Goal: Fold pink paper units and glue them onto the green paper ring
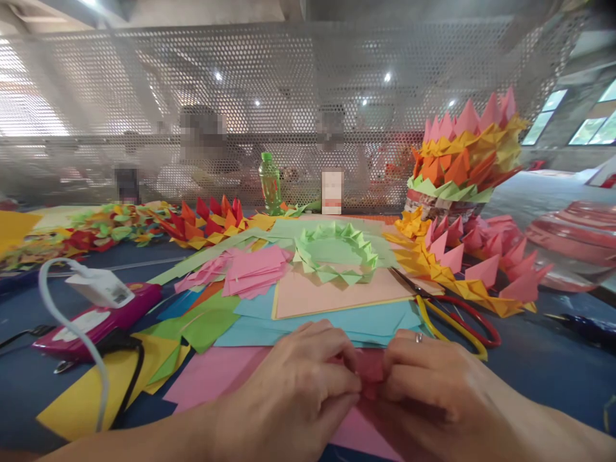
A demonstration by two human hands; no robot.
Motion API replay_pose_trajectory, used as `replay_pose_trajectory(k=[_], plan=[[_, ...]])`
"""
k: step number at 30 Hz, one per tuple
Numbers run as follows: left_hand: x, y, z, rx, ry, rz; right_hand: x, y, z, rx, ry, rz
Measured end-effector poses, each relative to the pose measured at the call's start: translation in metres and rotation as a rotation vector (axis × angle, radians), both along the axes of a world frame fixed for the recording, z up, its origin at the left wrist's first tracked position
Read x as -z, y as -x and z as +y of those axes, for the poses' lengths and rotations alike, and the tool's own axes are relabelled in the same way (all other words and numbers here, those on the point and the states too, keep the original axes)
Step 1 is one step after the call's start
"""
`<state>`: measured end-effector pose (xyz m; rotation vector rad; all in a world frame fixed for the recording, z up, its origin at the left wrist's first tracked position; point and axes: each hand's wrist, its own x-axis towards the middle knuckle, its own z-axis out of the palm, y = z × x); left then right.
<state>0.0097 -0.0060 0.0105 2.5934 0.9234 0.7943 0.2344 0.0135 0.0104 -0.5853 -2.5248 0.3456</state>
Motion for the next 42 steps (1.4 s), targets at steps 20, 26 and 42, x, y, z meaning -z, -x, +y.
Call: replay_pose_trajectory(k=[20, 26, 42], plan=[[-0.01, -0.003, -0.009, -0.079, -0.118, 0.144, 0.011, -0.001, -0.003, 0.311, 0.194, -0.072], [-0.011, -0.004, -0.011, -0.082, -0.172, 0.276, 0.014, 0.002, -0.002, 0.332, 0.204, -0.041], [-0.012, -0.009, -0.016, -0.07, -0.17, 0.194, 0.011, 0.006, -0.003, 0.361, 0.184, -0.132]])
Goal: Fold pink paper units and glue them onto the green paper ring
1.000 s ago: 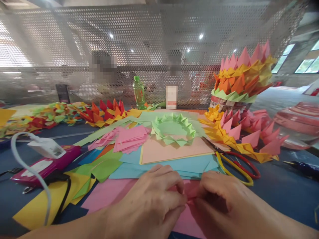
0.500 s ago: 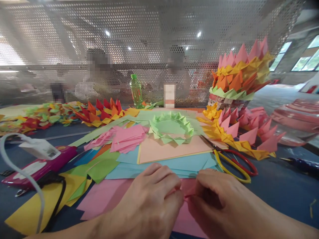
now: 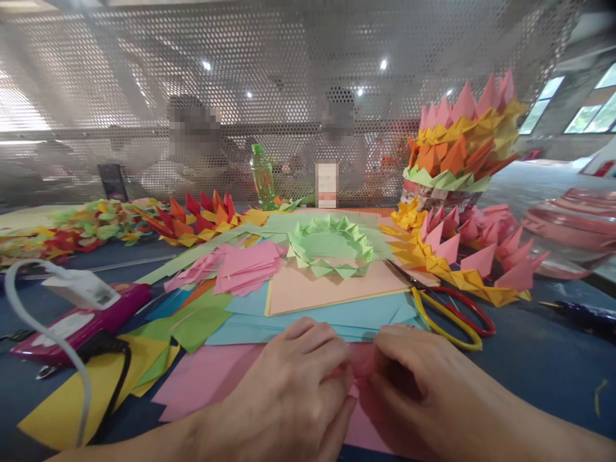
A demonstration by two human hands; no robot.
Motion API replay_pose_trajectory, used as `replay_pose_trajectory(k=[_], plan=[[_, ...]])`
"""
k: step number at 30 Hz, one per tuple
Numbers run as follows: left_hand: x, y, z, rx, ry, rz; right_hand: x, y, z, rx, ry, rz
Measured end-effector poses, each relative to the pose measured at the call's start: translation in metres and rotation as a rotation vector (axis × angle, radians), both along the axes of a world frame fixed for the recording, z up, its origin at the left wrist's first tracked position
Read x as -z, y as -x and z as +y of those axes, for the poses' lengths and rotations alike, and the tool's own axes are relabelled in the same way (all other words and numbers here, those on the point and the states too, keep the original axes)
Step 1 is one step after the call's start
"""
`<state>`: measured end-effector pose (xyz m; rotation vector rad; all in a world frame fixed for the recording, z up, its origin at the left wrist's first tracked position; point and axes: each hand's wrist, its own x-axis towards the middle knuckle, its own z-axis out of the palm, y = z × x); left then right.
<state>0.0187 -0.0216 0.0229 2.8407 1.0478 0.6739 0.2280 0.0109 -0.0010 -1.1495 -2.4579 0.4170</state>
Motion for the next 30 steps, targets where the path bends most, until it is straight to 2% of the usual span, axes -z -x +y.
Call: replay_pose_trajectory(k=[8, 16, 19, 23, 27, 30], plan=[[0.003, 0.002, 0.003, -0.014, -0.001, -0.055, -0.002, 0.003, 0.0, -0.018, 0.005, 0.004], [-0.001, 0.0, 0.001, 0.021, -0.218, 0.219, -0.006, 0.003, 0.001, 0.008, 0.099, -0.032], [0.003, 0.001, -0.002, 0.034, -0.298, 0.194, -0.008, 0.003, 0.0, 0.015, 0.111, -0.036], [0.008, 0.004, -0.007, -0.01, -0.369, 0.13, -0.007, 0.003, 0.0, 0.008, 0.116, -0.028], [0.011, 0.002, -0.005, -0.041, -0.369, 0.08, -0.004, 0.001, 0.0, 0.011, 0.12, -0.012], [0.015, -0.002, -0.003, -0.016, -0.32, 0.04, -0.004, 0.001, -0.001, 0.009, 0.115, 0.007]])
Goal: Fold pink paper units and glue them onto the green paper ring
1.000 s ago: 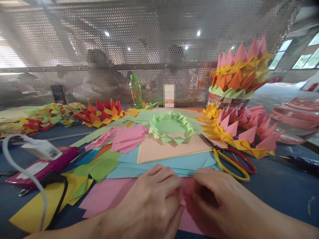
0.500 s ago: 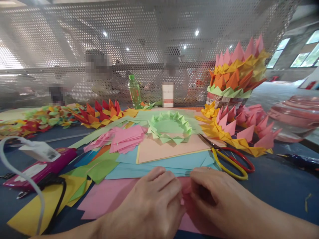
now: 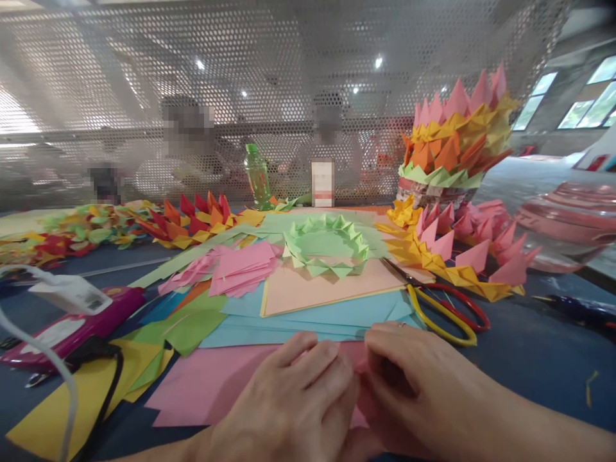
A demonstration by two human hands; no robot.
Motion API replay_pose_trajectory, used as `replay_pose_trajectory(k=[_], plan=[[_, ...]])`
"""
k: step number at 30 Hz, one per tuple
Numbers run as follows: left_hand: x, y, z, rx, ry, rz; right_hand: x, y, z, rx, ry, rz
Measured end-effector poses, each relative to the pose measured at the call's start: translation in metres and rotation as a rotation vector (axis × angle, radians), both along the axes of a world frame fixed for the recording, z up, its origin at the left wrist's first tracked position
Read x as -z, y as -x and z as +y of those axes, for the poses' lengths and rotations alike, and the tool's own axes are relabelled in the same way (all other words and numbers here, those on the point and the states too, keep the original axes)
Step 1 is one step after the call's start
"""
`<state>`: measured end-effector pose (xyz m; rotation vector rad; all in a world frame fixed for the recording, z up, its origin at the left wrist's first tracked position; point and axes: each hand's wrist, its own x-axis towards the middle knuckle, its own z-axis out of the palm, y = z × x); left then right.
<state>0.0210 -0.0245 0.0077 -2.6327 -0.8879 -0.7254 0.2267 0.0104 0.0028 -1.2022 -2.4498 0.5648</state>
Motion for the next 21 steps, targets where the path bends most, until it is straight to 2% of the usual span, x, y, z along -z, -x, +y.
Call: replay_pose_trajectory(k=[3, 8, 10, 15, 21], plan=[[0.001, -0.002, 0.001, 0.051, 0.088, -0.006, -0.001, 0.002, 0.0, 0.008, -0.006, 0.014], [-0.005, 0.0, -0.001, 0.027, 0.209, -0.025, 0.0, 0.002, 0.001, 0.017, -0.029, 0.007], [-0.006, 0.0, -0.001, 0.02, 0.223, -0.03, 0.0, 0.0, 0.001, 0.032, -0.021, 0.002], [-0.006, -0.003, 0.003, 0.03, 0.223, -0.044, -0.003, -0.01, 0.001, 0.029, 0.141, 0.064], [-0.005, -0.001, 0.004, 0.044, 0.218, -0.016, -0.004, -0.015, 0.003, -0.014, 0.2, 0.122]])
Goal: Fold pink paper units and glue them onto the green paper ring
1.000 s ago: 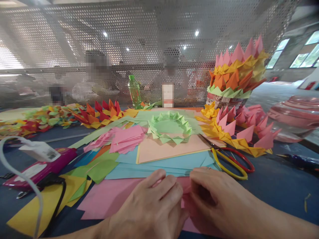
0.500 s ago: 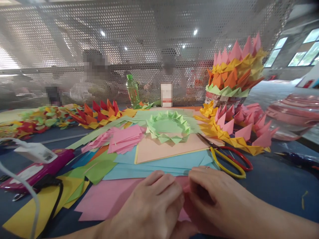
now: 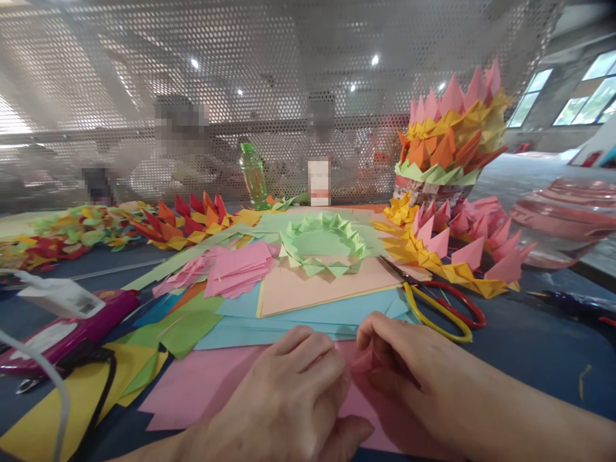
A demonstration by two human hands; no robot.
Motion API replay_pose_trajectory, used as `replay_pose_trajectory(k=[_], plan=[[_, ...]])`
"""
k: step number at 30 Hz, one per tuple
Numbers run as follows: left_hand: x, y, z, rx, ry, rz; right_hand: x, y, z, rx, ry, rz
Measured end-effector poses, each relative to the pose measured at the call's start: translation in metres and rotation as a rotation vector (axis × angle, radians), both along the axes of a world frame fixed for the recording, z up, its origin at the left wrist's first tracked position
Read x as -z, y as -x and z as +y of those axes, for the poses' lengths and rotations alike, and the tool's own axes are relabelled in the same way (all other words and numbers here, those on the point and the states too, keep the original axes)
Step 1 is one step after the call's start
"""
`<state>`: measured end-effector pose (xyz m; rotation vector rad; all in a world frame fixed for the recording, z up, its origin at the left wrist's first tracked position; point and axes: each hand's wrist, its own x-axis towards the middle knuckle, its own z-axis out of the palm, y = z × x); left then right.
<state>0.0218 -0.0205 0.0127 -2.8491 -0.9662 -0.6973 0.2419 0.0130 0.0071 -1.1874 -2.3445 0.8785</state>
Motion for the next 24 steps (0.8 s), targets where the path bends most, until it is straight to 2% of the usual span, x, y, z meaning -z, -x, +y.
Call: replay_pose_trajectory(k=[4, 7, 12, 15, 16, 19, 24], plan=[[0.0, 0.0, -0.001, 0.01, -0.01, 0.01, -0.003, -0.001, 0.002, -0.016, 0.005, 0.006], [0.005, 0.0, 0.002, 0.011, -0.031, -0.002, -0.005, 0.002, 0.003, 0.015, 0.007, 0.009], [0.019, 0.0, 0.012, 0.072, -0.207, -0.131, 0.002, 0.01, 0.0, 0.098, -0.037, -0.059], [0.012, -0.001, 0.008, 0.075, -0.193, -0.058, 0.007, 0.01, -0.001, 0.065, -0.106, -0.068], [0.007, -0.001, 0.006, 0.015, -0.103, 0.034, 0.008, 0.009, -0.001, 0.055, -0.118, -0.068], [-0.002, -0.003, -0.001, -0.005, -0.078, 0.054, 0.009, 0.007, 0.0, 0.026, -0.126, -0.053], [0.001, 0.0, -0.006, -0.031, -0.087, 0.016, 0.007, 0.005, 0.001, -0.001, -0.126, -0.035]])
